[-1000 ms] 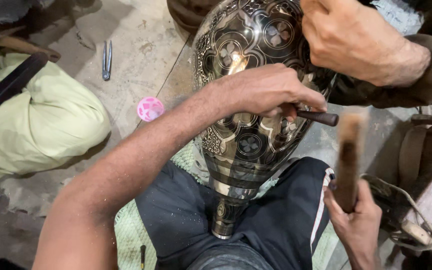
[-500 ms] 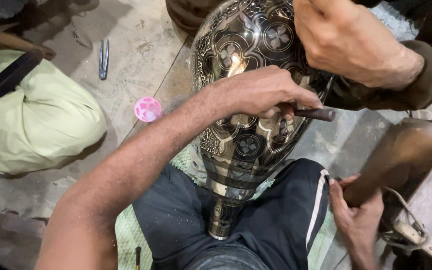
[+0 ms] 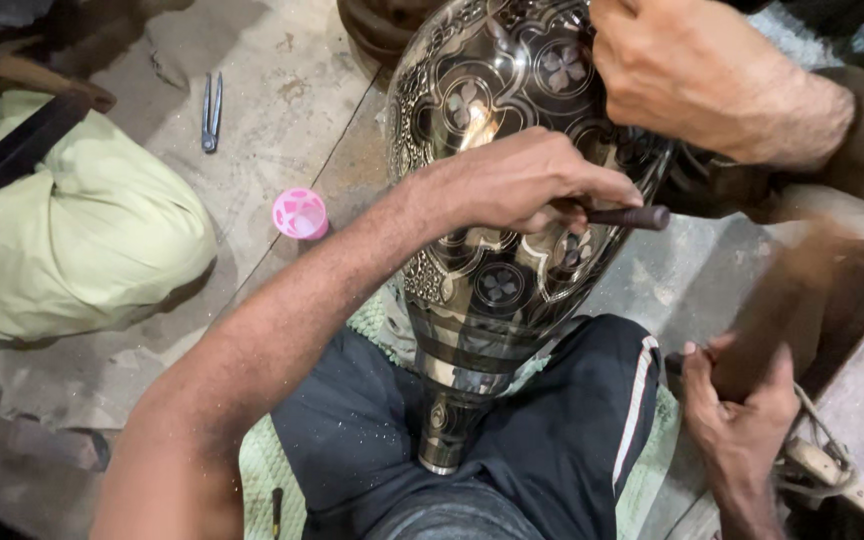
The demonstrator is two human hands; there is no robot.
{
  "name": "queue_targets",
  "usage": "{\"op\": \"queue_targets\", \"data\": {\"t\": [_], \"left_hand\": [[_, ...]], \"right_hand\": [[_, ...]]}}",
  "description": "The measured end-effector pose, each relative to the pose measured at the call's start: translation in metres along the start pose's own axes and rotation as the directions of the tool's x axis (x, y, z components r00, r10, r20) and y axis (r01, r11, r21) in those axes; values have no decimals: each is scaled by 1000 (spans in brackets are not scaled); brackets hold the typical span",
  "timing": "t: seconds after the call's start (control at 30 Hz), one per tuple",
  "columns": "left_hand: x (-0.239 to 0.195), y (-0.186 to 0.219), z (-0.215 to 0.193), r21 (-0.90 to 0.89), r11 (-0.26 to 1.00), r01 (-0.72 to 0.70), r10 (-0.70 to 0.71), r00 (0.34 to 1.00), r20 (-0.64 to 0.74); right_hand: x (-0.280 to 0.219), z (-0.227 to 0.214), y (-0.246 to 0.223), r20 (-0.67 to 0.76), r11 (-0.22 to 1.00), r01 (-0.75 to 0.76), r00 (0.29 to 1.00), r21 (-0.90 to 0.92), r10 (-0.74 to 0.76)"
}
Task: The person sits on the floor and uses a metal chisel and wooden mallet to engrave intricate floral patterns into a large silver-colored metal vase. They repeatedly tap the chisel along the surface to create decorative designs.
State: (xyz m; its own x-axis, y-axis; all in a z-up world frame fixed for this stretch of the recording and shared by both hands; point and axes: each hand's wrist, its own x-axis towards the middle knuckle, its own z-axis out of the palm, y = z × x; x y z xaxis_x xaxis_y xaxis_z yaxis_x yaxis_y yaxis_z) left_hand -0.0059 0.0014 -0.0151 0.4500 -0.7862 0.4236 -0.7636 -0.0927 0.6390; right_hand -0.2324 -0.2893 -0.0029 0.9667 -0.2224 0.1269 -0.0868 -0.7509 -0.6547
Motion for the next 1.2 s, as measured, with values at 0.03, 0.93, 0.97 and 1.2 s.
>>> {"op": "queue_targets", "data": {"t": [0.03, 0.93, 0.97, 1.2], "left_hand": [[-1, 1, 0, -12, 1000, 13, -14, 1000, -11], [-17, 5, 6, -18, 999, 36, -39, 986, -163], [-18, 5, 7, -25, 999, 42, -46, 984, -171], [-24, 9, 8, 21, 994, 108, -103, 978, -184]], "right_hand": [[2, -1, 1, -54, 994, 31, 998, 108, -25], [21, -24, -29, 86, 988, 156, 984, -18, -154], [23, -25, -32, 136, 984, 102, 987, -146, -82], [27, -28, -34, 163, 964, 114, 984, -242, -76]]}}
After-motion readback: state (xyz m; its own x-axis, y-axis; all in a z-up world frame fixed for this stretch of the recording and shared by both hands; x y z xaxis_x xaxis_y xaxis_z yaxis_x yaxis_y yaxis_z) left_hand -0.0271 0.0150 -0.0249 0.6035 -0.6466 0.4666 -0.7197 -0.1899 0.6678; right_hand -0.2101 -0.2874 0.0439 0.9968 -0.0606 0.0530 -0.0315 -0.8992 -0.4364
